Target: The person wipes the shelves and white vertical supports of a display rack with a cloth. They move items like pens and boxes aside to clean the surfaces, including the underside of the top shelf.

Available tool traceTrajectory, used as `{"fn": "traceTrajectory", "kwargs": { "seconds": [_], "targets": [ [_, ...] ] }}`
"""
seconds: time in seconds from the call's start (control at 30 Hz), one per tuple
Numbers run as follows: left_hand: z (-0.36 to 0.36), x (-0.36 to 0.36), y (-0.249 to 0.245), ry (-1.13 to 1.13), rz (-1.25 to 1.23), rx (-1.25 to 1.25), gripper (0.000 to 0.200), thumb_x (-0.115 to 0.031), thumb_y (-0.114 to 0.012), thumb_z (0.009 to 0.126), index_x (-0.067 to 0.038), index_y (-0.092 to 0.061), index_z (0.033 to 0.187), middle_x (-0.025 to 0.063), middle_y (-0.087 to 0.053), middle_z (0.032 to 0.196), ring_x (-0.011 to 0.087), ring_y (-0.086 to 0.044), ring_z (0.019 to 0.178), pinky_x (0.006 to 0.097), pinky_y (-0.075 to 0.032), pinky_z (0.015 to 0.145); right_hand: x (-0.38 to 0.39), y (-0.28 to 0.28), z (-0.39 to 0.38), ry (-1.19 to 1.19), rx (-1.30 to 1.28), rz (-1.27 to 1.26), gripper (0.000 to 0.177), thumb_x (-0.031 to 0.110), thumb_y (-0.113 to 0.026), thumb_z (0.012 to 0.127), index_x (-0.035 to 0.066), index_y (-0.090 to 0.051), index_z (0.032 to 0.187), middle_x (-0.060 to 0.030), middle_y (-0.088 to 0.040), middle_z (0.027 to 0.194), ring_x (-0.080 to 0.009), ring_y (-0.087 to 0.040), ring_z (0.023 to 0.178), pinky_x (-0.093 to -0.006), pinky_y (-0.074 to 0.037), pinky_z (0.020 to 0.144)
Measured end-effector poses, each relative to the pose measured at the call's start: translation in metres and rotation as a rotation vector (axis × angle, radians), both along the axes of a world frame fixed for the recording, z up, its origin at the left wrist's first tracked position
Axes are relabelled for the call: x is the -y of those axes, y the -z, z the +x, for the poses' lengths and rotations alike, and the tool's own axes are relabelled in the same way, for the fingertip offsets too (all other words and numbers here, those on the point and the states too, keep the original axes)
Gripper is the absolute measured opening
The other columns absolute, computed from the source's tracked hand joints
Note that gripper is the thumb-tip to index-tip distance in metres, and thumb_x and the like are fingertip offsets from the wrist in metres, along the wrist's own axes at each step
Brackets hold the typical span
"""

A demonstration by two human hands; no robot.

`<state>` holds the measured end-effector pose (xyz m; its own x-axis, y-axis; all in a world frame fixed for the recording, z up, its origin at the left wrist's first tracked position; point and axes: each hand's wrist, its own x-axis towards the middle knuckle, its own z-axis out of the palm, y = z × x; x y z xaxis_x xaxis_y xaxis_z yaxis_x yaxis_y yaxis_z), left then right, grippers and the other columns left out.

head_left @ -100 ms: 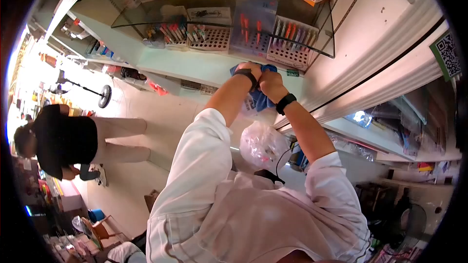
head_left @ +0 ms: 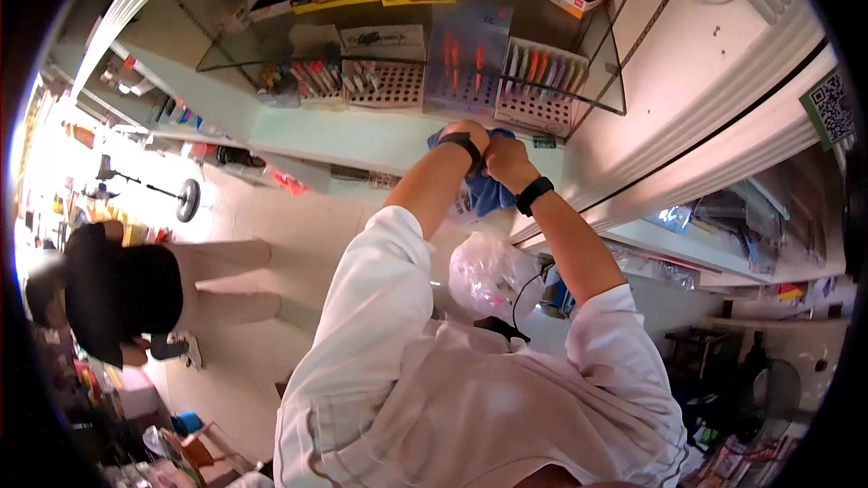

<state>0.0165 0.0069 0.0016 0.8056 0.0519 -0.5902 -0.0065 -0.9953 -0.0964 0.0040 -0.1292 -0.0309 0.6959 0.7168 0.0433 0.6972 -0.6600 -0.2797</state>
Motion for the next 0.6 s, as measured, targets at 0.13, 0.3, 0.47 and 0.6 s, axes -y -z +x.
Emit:
{"fn": "traceTrajectory", "kwargs": {
  "seconds": [0.13,0.3,0.47,0.6],
  "targets": [
    [0.002,-0.011,-0.024,0.118,-0.038,-0.021,0.056,-0.037,-0.094,0.057,-0.012,-0.078,0.105,0.0077,-0.073,0.113,0.0267,-0.069,0.104,0.0457,-0.058,0.084,-0.015,-0.014,0.016,0.019,-0.004,-0.069,0.013,0.019,-0.075,0.074,0.009,-0.072,0.081,-0.0154,-0.072,0.09,-0.0344,-0.069,0.081,-0.0451,-0.055,0.067],
    [0.01,-0.016,-0.021,0.151,-0.208,-0.037,0.045,-0.027,-0.093,0.057,-0.008,-0.079,0.096,0.0118,-0.075,0.102,0.0287,-0.071,0.097,0.0443,-0.058,0.081,-0.003,0.001,0.028,0.002,0.021,-0.103,0.032,0.032,-0.082,0.068,0.007,-0.072,0.087,-0.0141,-0.072,0.09,-0.0344,-0.069,0.085,-0.0438,-0.056,0.073],
    [-0.01,-0.033,-0.04,0.181,-0.29,0.019,0.042,-0.03,-0.089,0.061,-0.009,-0.079,0.096,0.0145,-0.074,0.102,0.0303,-0.072,0.097,0.0436,-0.058,0.081,-0.029,-0.036,0.013,0.159,-0.141,-0.406,0.061,0.045,-0.088,0.059,0.009,-0.071,0.106,-0.0158,-0.071,0.105,-0.0368,-0.066,0.099,-0.044,-0.053,0.084],
    [-0.013,-0.039,-0.016,0.268,-0.223,-0.037,0.054,-0.042,-0.083,0.072,-0.019,-0.071,0.12,0.0057,-0.07,0.118,0.0313,-0.067,0.105,0.0513,-0.056,0.083,-0.046,-0.055,-0.001,0.073,-0.122,-0.397,0.042,0.042,-0.081,0.071,0.009,-0.071,0.095,-0.0147,-0.072,0.099,-0.0365,-0.068,0.094,-0.048,-0.056,0.08]
  ]
}}
